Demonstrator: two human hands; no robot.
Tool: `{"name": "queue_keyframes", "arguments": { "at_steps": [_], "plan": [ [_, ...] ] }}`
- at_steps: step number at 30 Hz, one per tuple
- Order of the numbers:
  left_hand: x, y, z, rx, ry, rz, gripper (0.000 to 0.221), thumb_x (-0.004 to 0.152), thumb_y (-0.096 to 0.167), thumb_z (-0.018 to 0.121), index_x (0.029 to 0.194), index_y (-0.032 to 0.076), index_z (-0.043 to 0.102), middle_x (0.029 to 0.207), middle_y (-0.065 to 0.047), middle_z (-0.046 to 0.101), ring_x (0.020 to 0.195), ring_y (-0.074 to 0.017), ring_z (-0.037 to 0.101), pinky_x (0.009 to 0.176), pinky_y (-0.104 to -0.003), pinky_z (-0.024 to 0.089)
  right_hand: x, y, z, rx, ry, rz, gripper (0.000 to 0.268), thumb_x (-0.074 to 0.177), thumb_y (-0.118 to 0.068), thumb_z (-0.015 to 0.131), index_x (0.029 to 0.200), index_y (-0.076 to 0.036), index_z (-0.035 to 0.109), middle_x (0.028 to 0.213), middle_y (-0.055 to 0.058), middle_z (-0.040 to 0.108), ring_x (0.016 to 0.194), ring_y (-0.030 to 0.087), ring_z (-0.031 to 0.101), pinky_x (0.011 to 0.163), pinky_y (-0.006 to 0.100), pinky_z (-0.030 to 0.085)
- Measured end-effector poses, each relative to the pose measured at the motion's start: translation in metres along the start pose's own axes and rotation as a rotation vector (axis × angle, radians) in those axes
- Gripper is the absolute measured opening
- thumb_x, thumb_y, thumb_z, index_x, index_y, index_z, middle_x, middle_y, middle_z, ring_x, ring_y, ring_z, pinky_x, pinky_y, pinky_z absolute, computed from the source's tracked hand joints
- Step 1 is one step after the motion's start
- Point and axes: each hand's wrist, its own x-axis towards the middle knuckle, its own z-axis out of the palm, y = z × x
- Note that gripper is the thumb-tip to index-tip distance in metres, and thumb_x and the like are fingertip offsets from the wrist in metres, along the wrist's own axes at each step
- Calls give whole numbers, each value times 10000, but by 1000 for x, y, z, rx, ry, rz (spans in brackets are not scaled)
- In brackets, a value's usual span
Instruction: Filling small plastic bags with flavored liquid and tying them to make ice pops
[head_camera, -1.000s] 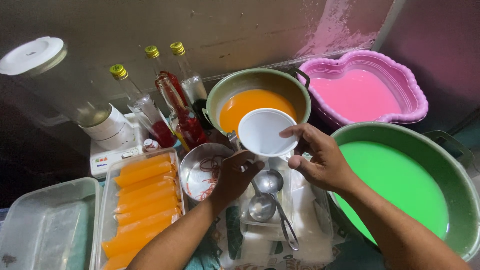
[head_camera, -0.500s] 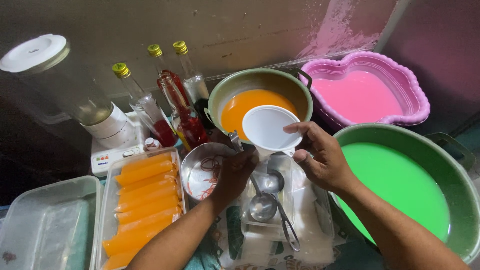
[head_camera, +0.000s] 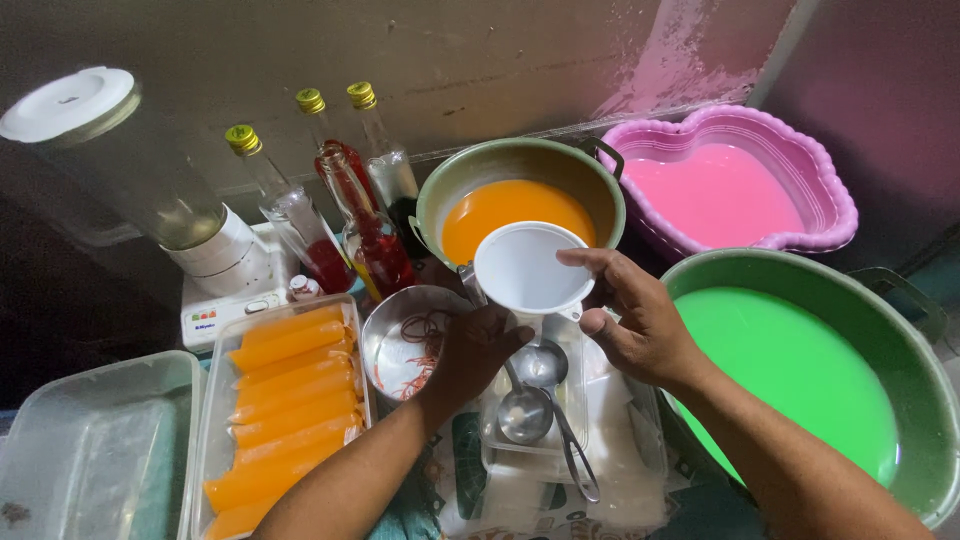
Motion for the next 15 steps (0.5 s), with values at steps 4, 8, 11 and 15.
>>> {"name": "queue_keyframes", "arguments": {
  "at_steps": [4, 8, 11, 15],
  "plan": [
    [0, 9, 3, 29, -29, -2, 303, 863, 232, 847, 694, 108, 628, 532, 52, 458, 542, -43, 409, 540, -222, 328, 1, -5, 0, -25, -8, -12, 811, 852, -571, 691, 1391, 29, 602, 843, 90, 551, 681, 130, 580, 637, 290, 569],
    [6, 7, 3, 71, 91, -29, 284, 783, 241, 892, 668, 95, 677, 500, -18, 537, 515, -100, 473, 548, -263, 406, 1, 2, -5, 54, -100, -29, 828, 918, -424, 674, 1569, 1, 393, 1011, 100, 549, 744, 142, 583, 688, 299, 570],
    [2, 53, -6, -3, 145, -28, 262, 799, 161, 871, 665, 90, 658, 537, 15, 533, 565, -94, 457, 579, -260, 416, 4, -10, -10, 12, -132, -4, 591, 948, -202, 676, 1460, 4, 462, 938, 72, 571, 701, 140, 566, 660, 298, 545],
    [1, 84, -9, -103, 209, 11, 261, 824, 121, 882, 707, 82, 652, 578, 43, 545, 603, -45, 475, 596, -213, 393, 12, -55, -7, -325, -520, -25, 228, 800, -58, 766, 1018, -37, 703, 742, 167, 693, 532, 364, 642, 516, 480, 526]
  ]
}}
